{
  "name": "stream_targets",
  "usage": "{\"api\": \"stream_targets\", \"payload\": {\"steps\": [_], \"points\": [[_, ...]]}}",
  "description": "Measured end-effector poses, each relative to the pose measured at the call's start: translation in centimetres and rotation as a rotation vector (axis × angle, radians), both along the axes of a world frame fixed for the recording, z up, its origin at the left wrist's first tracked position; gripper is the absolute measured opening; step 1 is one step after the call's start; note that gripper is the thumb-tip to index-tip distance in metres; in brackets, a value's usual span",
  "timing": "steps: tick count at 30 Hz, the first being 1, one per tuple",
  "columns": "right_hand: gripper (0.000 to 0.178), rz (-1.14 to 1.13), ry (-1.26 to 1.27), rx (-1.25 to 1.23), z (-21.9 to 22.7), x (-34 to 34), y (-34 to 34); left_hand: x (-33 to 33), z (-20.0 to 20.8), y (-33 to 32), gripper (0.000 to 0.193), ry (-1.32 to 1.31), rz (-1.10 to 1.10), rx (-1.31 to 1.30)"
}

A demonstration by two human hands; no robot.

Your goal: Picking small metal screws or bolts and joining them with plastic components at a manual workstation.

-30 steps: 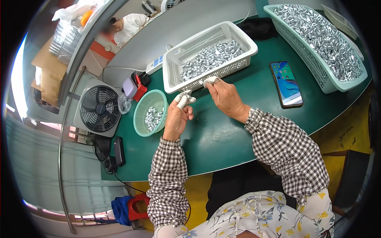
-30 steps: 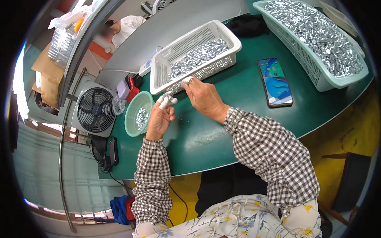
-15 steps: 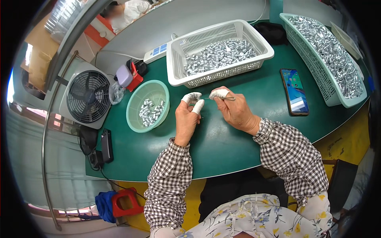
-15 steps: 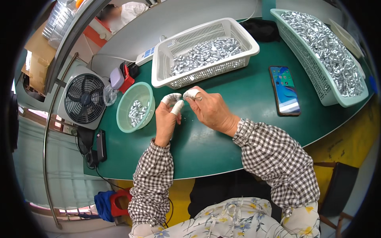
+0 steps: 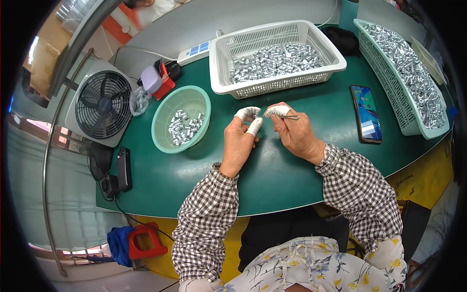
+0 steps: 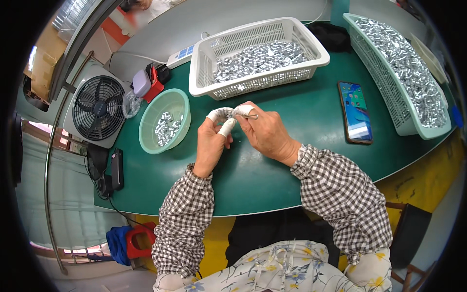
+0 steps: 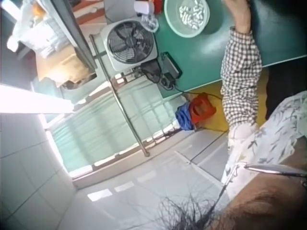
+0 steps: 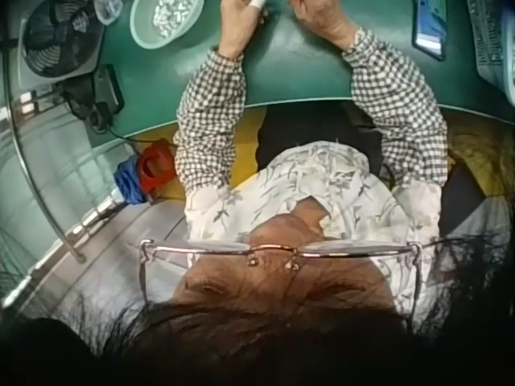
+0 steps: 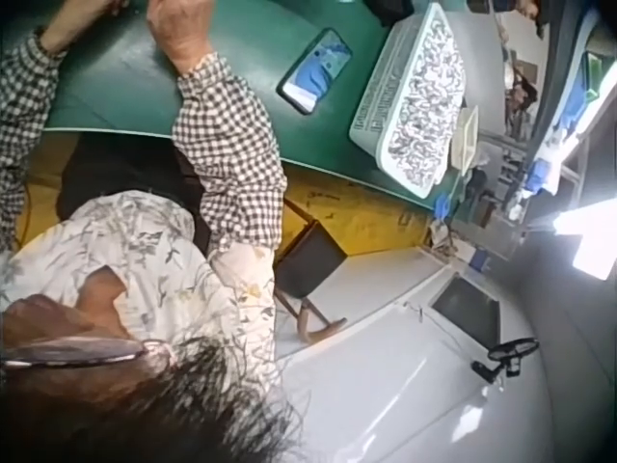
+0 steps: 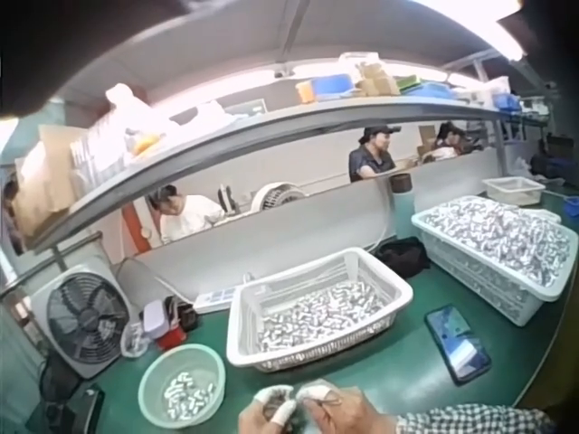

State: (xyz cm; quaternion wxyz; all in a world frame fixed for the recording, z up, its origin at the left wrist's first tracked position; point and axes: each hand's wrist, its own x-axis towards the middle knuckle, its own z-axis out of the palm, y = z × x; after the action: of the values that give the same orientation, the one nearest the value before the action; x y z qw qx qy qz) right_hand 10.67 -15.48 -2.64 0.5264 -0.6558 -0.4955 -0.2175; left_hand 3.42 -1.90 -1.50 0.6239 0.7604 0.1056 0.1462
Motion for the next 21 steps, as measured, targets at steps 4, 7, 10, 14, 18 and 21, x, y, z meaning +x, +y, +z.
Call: {"api": "stream_targets", "payload": {"steps": [4,7,10,14,18,21], "points": [[0.006,-0.002,0.005,-0.002,-0.1,0.09,0.0,-0.02,0.12,-0.11,0.021,-0.001,0.01,0.025],[0.006,-0.006,0.001,-0.003,-0.09,0.11,0.02,0.0,0.06,-0.15,0.02,0.003,0.03,0.093],[0.007,-0.007,-0.005,-0.005,-0.08,0.11,0.07,0.09,-0.33,-0.15,0.019,-0.038,0.048,0.17],[0.008,-0.003,-0.04,-0.034,0.23,0.0,0.06,0.0,-0.58,-0.07,0.018,-0.115,0.078,0.309],[0.01,-0.012,-0.068,-0.046,0.45,-0.16,0.17,-0.22,-0.31,-0.07,0.02,-0.097,0.124,0.415],[0.01,-0.035,-0.097,-0.099,0.13,0.02,0.08,-0.21,-0.14,-0.53,0.02,-0.099,0.151,0.422]]}}
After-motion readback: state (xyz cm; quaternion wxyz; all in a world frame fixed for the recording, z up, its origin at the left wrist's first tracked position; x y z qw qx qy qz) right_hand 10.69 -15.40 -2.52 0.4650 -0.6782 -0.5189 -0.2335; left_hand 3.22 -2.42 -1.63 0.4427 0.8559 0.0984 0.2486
